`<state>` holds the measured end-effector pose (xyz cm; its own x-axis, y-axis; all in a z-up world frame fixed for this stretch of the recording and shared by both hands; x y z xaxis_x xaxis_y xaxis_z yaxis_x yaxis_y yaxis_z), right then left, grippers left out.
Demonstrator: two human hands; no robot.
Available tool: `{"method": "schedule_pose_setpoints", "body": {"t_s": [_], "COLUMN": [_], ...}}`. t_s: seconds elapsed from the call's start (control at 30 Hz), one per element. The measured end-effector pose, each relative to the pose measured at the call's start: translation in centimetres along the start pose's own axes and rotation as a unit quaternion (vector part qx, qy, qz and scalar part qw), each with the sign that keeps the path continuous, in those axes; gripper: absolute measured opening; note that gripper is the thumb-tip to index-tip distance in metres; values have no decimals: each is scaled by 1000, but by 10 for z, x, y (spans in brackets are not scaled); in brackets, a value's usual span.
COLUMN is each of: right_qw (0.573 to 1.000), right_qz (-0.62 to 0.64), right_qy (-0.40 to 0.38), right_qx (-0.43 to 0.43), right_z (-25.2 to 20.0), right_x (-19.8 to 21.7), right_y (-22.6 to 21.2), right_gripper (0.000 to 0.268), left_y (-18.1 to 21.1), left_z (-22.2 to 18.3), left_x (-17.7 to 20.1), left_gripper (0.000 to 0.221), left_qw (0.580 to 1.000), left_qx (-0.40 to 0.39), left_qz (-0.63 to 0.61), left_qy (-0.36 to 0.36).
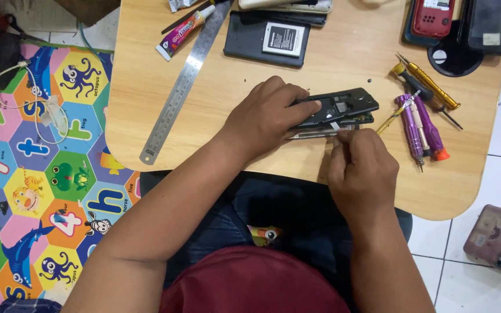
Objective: Disassembling a smartphone by prying the internal frame from the body using a small metal tool.
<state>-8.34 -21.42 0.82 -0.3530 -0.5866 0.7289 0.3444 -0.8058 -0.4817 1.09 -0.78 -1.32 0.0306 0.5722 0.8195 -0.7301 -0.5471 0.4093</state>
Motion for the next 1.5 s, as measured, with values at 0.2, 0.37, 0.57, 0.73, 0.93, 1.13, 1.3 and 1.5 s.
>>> {"method": "schedule_pose_setpoints", "body": {"t_s": [0.2,0.37,0.57,0.73,0.93,1.13,1.3,1.5], "right_qw": [952,943,986,999,996,964,952,962], "right_qz": [-217,-207,-143,-12,-60,-136,-169,-53], "right_qy": [-215,-260,-61,31,25,-219,-251,-264], "right_qx": [35,21,56,24,54,-60,-42,-40], "right_z": [29,42,9,7,5,31,38,43], "right_x": [45,40,4,-6,2,40,46,42], "right_y": [-22,-28,-3,-6,0,-33,-34,-32], "right_gripper": [7,11,13,7,6,8,10,8], "left_y": [9,7,-4,-5,2,3,3,9], "left_z": [3,5,1,5,5,6,5,7], "left_x": [1,-9,-19,-17,-9,-1,-4,1], "left_gripper": [29,23,32,36,42,74,73,64], "left_qw": [1000,999,999,999,1000,998,999,999], "left_qx": [-17,-19,-24,-9,-5,-33,-38,-18], "left_qz": [2,13,1,-23,-22,-2,-11,-17], "left_qy": [24,37,35,24,5,-44,-33,-44]}}
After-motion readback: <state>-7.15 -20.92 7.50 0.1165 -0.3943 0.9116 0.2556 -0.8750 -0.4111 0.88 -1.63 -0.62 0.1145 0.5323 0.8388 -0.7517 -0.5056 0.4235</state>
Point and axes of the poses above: each hand's wrist, its own z-axis towards the middle knuckle, its own x-axis out of the back of the hand, y = z × x, the point moved 1 cm from there along z, towards the middle knuckle, and after that the axes turned 1 degree about x, right-handed, at the moved point
